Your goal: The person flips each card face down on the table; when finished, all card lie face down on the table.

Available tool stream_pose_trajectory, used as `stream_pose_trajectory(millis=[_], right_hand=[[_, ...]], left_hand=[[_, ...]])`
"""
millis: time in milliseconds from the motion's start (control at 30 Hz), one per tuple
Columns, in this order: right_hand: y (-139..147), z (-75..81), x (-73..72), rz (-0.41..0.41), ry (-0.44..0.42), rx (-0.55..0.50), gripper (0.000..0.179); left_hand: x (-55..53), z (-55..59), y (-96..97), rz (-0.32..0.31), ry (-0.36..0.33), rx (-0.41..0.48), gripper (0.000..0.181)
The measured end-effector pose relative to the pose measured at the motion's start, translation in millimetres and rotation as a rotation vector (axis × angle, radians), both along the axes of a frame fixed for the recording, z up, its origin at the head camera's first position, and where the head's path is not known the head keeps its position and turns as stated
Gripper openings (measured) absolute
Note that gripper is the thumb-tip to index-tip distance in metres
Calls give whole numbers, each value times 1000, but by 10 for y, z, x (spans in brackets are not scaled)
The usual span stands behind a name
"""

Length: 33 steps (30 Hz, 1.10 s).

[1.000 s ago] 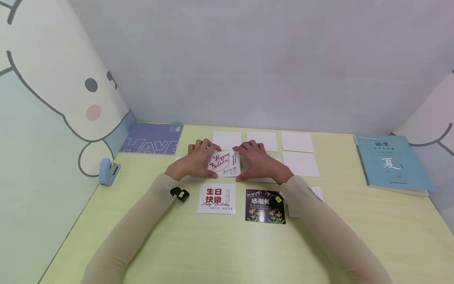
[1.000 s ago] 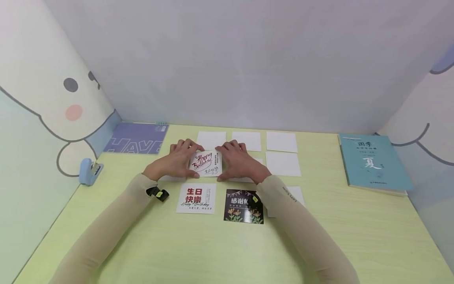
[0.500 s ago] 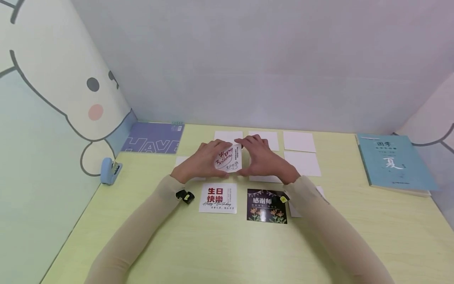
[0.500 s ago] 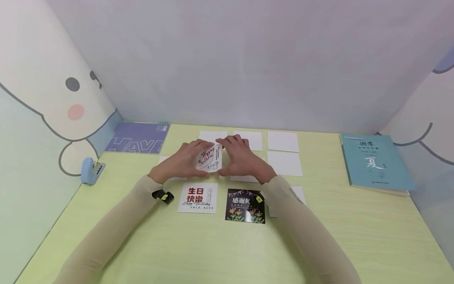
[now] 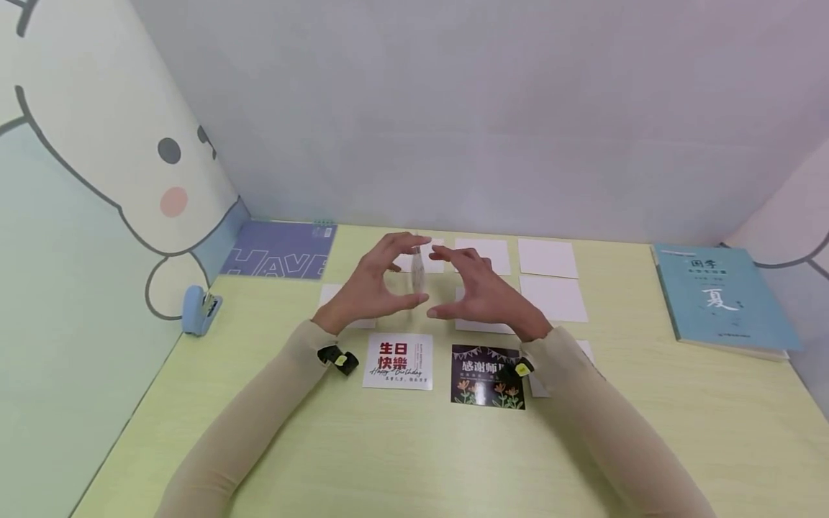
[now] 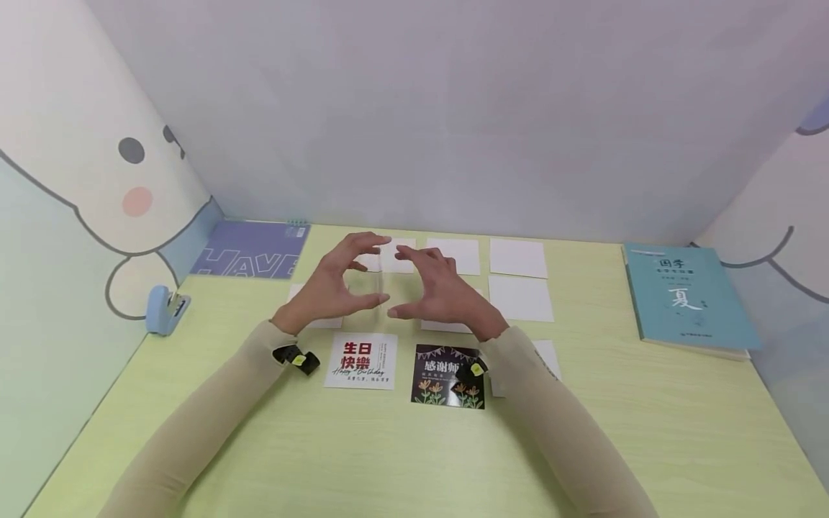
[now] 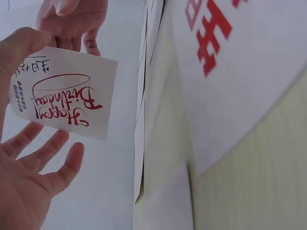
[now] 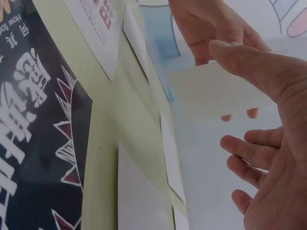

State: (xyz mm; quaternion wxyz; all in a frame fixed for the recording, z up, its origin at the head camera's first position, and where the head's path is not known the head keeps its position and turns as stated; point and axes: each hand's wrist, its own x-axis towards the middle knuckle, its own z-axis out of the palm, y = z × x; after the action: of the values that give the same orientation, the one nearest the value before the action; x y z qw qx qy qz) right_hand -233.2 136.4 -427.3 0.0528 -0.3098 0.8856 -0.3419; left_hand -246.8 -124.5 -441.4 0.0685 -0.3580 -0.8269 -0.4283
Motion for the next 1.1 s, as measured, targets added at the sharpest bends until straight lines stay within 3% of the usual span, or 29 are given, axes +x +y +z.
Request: stream_pose_trajectory(millis=[200,367,467,667,767,933,1100], right_hand=[[-57,-18,-16,-14,-13,26,100],[-57,-14,-22,-28,-24,44,99],[-44,-26,-32,-25,-19,67,97],[-46,-99,-61,-14,22,178,94],[-69,-142,-78,-15,17,224,94],[-122,-213,-125,-19,0,284,96],[-153,-254,-148,-14,-5,328,100]], left_hand=[[40,49,-6,-72,-71,198,89],[33,70,-97,-88,-109,184,84],[9,54,-190,-68,-124,92,80],[-26,-23,-301,-63,-156,-187,88],[-33,-47,-293,-54,-138,-319,92],[-9,-37,-250,17,-106,-536,95],[14,-24,-236,53,-126,-649,94]])
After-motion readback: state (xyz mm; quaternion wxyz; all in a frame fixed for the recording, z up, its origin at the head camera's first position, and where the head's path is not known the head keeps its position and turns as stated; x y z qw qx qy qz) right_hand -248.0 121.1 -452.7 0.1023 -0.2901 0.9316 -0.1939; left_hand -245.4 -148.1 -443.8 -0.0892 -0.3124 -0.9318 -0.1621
